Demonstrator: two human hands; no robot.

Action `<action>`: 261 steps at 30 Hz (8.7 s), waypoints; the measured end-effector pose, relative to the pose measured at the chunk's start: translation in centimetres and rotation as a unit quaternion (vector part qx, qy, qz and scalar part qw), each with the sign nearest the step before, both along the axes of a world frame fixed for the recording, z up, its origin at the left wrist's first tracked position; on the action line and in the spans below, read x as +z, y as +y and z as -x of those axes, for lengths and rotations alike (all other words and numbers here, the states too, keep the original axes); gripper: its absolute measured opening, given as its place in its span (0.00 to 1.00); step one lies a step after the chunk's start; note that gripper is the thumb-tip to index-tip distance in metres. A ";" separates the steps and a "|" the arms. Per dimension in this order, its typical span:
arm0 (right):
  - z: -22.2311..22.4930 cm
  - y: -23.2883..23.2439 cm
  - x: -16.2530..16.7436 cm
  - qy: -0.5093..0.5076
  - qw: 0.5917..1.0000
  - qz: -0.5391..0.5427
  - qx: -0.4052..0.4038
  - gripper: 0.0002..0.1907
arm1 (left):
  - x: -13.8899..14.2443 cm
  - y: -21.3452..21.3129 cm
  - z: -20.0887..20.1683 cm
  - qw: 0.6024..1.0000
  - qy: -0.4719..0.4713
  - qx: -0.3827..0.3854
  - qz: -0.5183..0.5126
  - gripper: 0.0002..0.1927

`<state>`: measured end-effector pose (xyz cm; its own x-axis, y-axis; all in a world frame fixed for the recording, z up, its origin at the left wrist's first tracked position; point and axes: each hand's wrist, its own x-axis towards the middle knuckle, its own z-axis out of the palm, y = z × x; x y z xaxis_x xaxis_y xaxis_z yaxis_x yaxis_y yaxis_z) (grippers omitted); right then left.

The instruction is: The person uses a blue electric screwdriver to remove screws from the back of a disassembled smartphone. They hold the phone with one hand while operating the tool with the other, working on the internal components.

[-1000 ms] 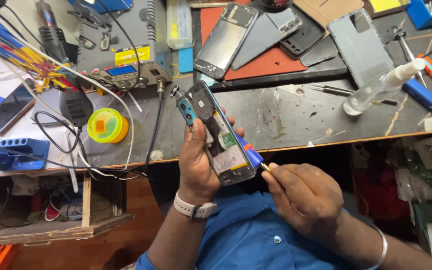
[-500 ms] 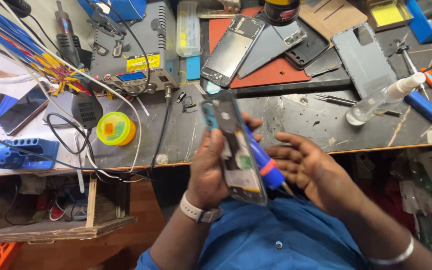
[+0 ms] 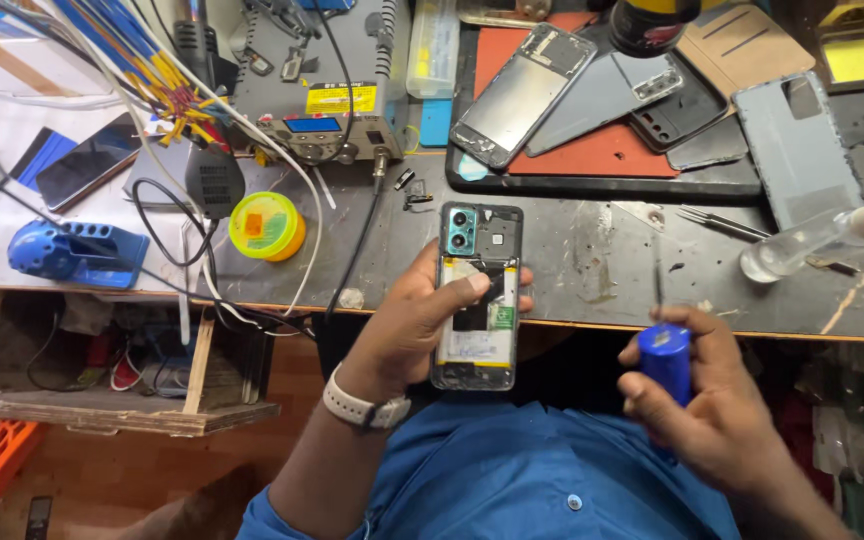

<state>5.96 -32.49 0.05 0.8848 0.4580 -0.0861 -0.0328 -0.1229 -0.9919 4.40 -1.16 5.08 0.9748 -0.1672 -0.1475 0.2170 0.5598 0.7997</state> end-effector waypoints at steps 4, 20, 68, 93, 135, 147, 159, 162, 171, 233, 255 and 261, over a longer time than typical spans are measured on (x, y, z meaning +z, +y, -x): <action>1.5 1.5 0.4 -0.019 0.995 0.093 -0.015 0.36 | -1.0 0.9 -1.5 1.000 0.001 -0.016 0.007 0.24; 2.1 5.1 2.6 -0.045 0.969 0.236 -0.050 0.31 | -2.1 2.2 -1.9 0.998 0.011 -0.051 0.020 0.27; 1.6 5.4 1.9 -0.059 0.978 0.197 -0.048 0.29 | -1.9 1.6 -2.3 0.998 0.012 -0.055 0.019 0.25; 1.7 5.0 2.1 -0.078 0.979 0.185 -0.021 0.30 | -2.1 1.2 -2.0 0.999 0.041 -0.014 0.000 0.26; 1.5 6.3 1.5 -0.001 0.991 0.125 -0.037 0.30 | -2.7 -1.8 0.0 0.993 -0.014 0.102 -0.050 0.20; 1.5 6.8 1.4 0.036 0.991 0.124 -0.024 0.30 | -2.4 -2.6 0.1 0.990 -0.029 0.136 -0.016 0.20; 1.6 7.1 0.9 0.016 0.994 0.106 -0.035 0.31 | -2.6 -2.4 0.2 0.990 -0.036 0.132 -0.027 0.19; 1.5 7.2 0.9 0.011 0.995 0.096 -0.027 0.29 | -2.5 -2.3 0.1 0.991 -0.019 0.128 -0.026 0.20; 1.7 7.4 0.7 0.030 0.993 0.108 -0.034 0.30 | -2.4 -2.2 0.1 0.991 0.002 0.133 -0.004 0.21; -4.4 1.1 -0.4 0.148 0.868 -0.471 0.050 0.26 | -2.8 -0.7 0.0 0.990 0.009 0.132 0.056 0.21; -7.0 4.2 0.5 -0.097 0.955 -0.279 -0.034 0.28 | -2.8 3.7 -4.5 0.993 0.035 0.014 0.108 0.23; -6.3 4.4 -0.5 -0.179 0.961 -0.195 -0.083 0.33 | -3.2 3.1 -4.3 0.997 0.036 0.043 0.058 0.24</action>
